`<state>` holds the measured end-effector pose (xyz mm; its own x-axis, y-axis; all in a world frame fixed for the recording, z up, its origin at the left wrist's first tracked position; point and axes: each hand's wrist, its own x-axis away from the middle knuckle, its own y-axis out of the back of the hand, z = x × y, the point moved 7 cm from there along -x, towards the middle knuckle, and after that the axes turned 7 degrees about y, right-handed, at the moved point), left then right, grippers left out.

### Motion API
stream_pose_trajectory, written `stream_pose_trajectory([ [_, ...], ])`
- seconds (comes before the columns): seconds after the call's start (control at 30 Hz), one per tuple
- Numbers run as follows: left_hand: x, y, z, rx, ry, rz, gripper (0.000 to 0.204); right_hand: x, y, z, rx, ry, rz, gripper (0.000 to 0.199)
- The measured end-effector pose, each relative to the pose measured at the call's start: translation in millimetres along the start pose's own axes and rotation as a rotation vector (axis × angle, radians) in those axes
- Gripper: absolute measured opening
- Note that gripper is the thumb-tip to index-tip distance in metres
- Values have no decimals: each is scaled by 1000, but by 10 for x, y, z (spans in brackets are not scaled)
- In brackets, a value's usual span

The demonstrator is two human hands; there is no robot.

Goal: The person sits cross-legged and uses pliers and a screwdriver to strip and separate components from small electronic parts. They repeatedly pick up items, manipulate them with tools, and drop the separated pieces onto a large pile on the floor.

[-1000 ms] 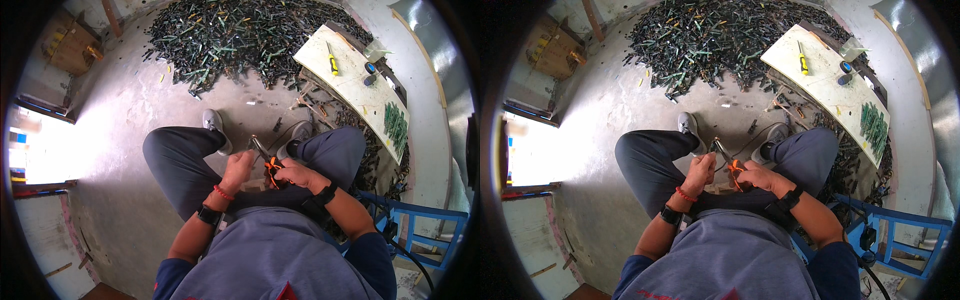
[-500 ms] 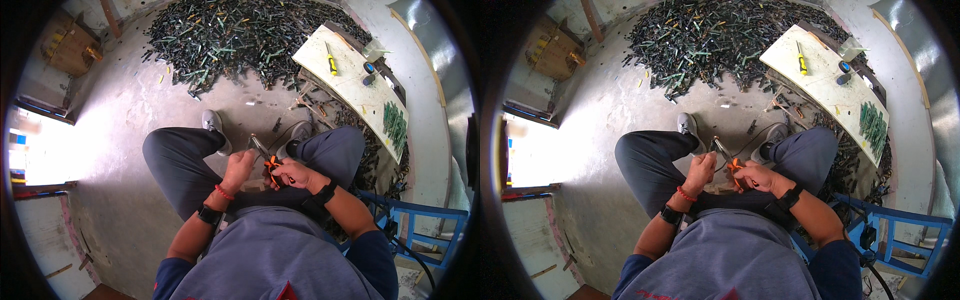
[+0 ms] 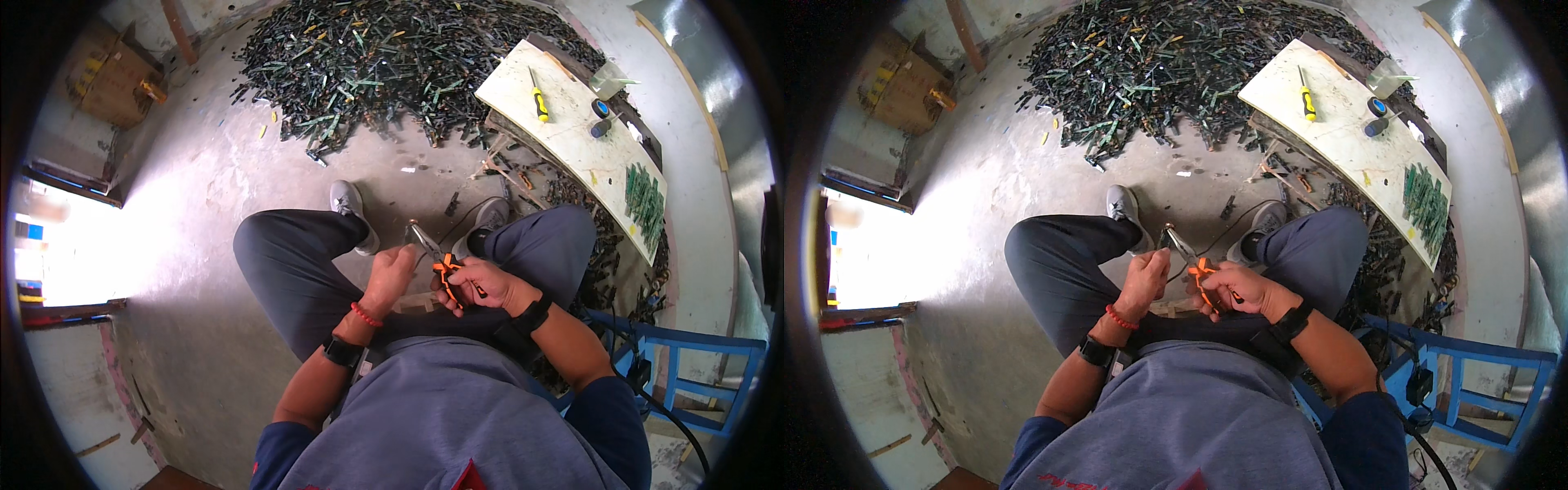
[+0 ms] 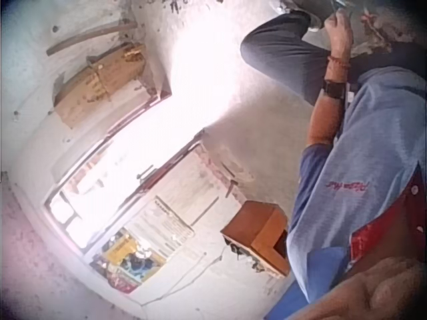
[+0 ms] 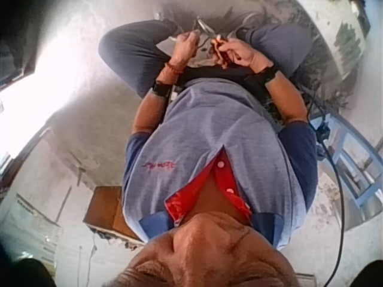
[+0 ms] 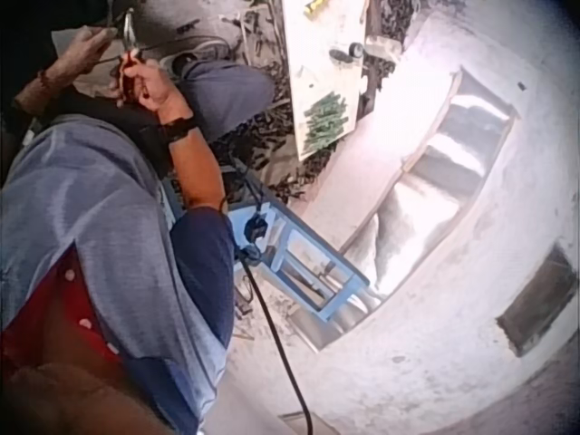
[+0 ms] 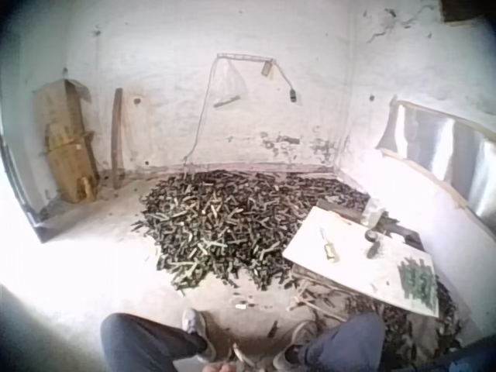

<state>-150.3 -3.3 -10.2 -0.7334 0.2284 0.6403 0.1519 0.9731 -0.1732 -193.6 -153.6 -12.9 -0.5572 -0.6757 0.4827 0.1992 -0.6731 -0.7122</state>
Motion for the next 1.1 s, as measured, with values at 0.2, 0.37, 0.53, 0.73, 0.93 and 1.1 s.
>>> stream_pose_trajectory([
  [0.2,-61,49,45,-67,-44,-10,38,25,-53,29,-73,-4,3,25],
  [0.37,-59,41,43,-58,-94,-14,36,49,-130,69,-83,-12,3,21],
  [0.53,-42,40,48,-29,-57,8,35,57,-111,72,-44,5,-10,19],
  [0.73,0,31,38,4,-12,13,34,55,-60,85,123,39,-138,25],
  [0.93,-37,44,83,-18,-41,-3,34,35,65,75,384,84,-238,27],
  [1.1,-47,46,99,-28,3,-30,34,7,147,214,1013,250,-396,29],
])
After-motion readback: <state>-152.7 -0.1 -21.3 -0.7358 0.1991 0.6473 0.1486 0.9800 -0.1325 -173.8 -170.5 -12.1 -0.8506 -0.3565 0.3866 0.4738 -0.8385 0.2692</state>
